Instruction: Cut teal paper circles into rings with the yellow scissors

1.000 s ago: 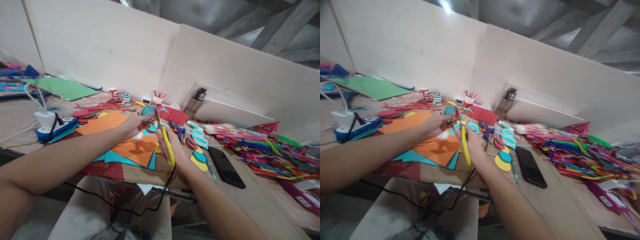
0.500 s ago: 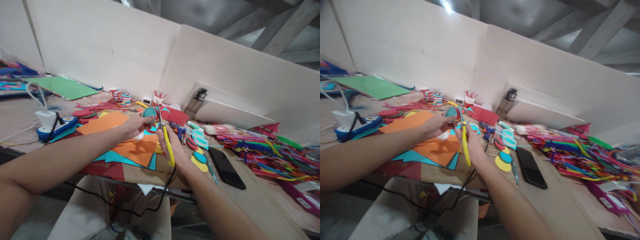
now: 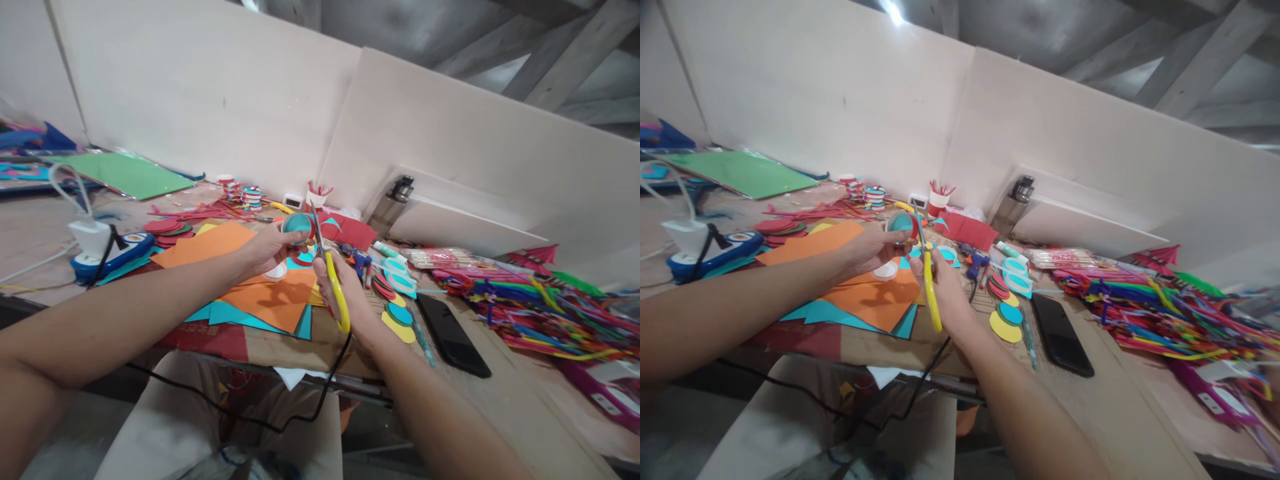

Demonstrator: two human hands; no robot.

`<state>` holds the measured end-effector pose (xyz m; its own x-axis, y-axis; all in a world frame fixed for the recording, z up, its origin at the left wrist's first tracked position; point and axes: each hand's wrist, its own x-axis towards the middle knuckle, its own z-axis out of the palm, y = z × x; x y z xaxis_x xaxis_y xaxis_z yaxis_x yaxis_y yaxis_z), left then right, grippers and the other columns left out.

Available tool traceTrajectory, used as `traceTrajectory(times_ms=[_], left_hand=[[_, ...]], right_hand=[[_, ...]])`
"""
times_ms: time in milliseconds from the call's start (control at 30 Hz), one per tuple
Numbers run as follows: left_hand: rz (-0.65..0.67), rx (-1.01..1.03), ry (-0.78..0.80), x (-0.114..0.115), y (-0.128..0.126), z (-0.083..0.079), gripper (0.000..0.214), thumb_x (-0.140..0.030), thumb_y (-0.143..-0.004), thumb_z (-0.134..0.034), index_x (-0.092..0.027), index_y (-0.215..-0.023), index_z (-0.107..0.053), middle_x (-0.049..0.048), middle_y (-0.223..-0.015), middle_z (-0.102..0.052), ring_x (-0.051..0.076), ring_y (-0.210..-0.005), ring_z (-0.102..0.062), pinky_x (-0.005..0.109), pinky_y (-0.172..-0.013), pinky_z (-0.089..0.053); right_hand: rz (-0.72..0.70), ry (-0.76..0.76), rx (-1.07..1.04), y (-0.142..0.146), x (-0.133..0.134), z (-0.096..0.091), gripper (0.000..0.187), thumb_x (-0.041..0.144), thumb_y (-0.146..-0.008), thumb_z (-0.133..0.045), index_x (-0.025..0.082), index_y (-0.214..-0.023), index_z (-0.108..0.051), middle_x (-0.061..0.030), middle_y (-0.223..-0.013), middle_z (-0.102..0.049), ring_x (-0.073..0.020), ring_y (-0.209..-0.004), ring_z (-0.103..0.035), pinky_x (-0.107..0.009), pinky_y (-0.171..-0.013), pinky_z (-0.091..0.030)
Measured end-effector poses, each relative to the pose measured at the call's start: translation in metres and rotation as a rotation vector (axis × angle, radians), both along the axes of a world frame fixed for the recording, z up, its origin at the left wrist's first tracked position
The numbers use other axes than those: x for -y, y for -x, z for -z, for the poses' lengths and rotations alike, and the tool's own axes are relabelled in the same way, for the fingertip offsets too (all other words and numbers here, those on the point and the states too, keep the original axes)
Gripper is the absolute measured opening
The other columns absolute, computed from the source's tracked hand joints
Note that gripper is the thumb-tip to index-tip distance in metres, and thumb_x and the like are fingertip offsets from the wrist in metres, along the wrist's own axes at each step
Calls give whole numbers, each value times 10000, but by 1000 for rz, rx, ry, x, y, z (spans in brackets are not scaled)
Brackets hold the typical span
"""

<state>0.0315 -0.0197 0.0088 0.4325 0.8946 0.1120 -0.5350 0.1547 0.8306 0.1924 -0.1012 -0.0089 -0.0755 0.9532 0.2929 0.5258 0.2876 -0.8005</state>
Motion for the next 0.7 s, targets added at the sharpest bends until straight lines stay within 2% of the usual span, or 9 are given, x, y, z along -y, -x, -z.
traceTrajectory(times_ms=[333,567,700], left_hand=[[-27,16,-11,0,0,1,333,-211,-586,-879,-112,-772,-621,-3,-697,-626,81,-556,-564,231,-576,-488],[37,-23,-93,-2,1,7,288,-262,-640,-854,-123,-774,-639,16,-710,-638,93,-561,-574,232,-557,-480],[44,-34,-114,-2,1,7,282,-272,-645,-851,-126,-764,-641,20,-704,-641,94,-560,-575,229,-554,-480]], right_hand=[[-18,-42,51,3,3,-4,401,646,-886,-490,249,-843,-452,44,-652,-439,-110,-528,-416,-220,-470,-330],[-22,-120,108,4,4,-8,344,575,-919,-486,237,-883,-433,28,-751,-455,-117,-636,-411,-233,-561,-369],[-19,-75,103,2,2,-6,334,568,-908,-509,246,-871,-425,47,-685,-427,-114,-587,-402,-228,-527,-346]])
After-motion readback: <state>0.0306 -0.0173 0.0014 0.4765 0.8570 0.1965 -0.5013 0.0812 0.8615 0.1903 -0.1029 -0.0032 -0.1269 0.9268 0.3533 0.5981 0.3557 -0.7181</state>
